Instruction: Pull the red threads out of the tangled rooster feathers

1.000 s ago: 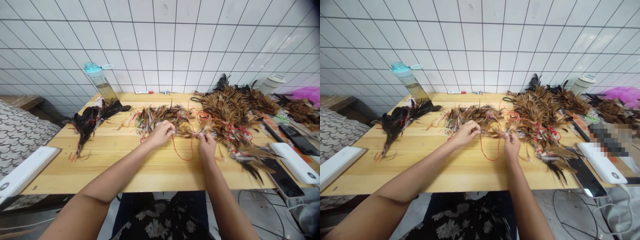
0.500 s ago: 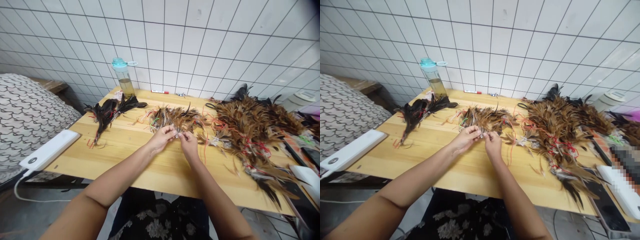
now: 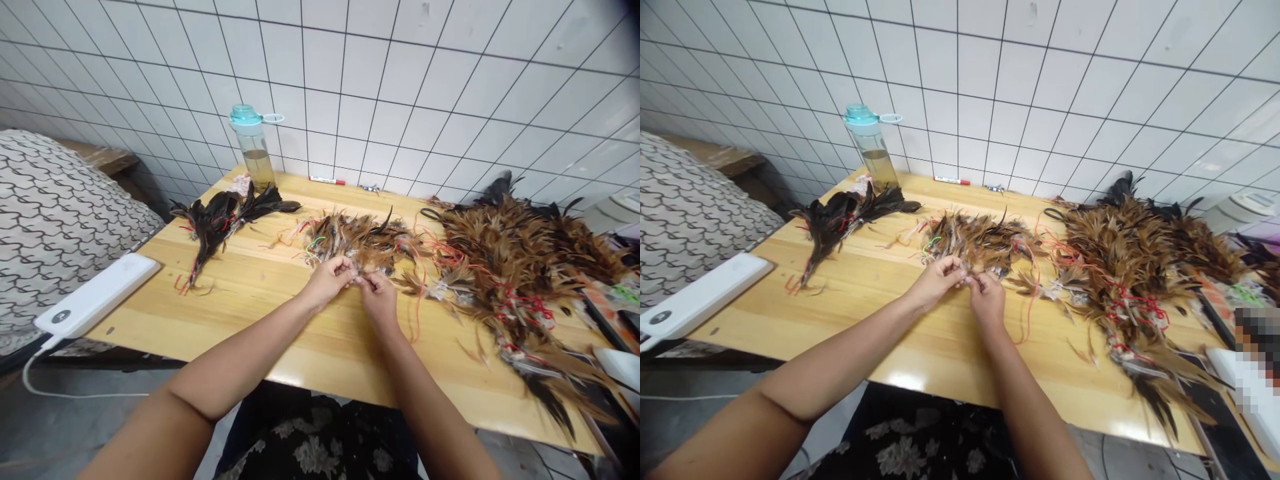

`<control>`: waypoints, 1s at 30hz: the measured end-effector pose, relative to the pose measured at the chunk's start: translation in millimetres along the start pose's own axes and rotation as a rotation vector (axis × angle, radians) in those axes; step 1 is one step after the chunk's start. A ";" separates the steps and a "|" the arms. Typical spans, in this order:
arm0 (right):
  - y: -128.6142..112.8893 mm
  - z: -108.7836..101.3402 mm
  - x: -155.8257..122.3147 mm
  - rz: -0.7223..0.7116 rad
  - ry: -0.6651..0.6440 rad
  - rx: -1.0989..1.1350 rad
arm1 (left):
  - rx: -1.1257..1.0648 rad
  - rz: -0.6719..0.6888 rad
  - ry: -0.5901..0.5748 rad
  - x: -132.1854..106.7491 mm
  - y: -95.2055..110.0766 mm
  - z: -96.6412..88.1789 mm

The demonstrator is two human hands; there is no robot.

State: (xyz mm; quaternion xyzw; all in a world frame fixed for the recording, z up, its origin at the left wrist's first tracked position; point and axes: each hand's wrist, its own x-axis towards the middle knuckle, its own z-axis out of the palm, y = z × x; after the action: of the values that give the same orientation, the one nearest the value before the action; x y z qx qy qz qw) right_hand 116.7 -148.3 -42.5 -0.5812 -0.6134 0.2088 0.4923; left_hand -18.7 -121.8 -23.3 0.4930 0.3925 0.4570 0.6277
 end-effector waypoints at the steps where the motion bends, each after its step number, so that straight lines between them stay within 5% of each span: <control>1: 1.1 -1.6 -1.1 -0.021 -0.004 -0.042 | 0.020 0.003 -0.004 0.1 -1.2 0.1; 11: 4.9 -11.9 -10.2 -0.156 -0.014 -0.462 | 0.080 -0.065 -0.101 -0.4 -5.4 0.5; 21: -1.6 -3.6 -19.0 -0.237 0.035 -0.622 | 0.515 0.273 0.030 -4.5 -1.5 0.3; 24: -3.6 -2.4 -20.1 -0.240 0.041 -0.581 | 0.426 0.213 0.021 -5.6 -2.3 1.9; 30: -2.3 -4.8 -18.5 -0.214 -0.007 -0.417 | -0.147 -0.006 0.048 -2.1 -3.6 3.4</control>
State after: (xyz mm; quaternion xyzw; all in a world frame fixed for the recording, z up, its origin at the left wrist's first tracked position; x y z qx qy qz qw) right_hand 116.7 -167.4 -45.2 -0.6014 -0.7030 0.0260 0.3787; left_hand -15.4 -125.0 -26.0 0.4333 0.3742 0.4945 0.6540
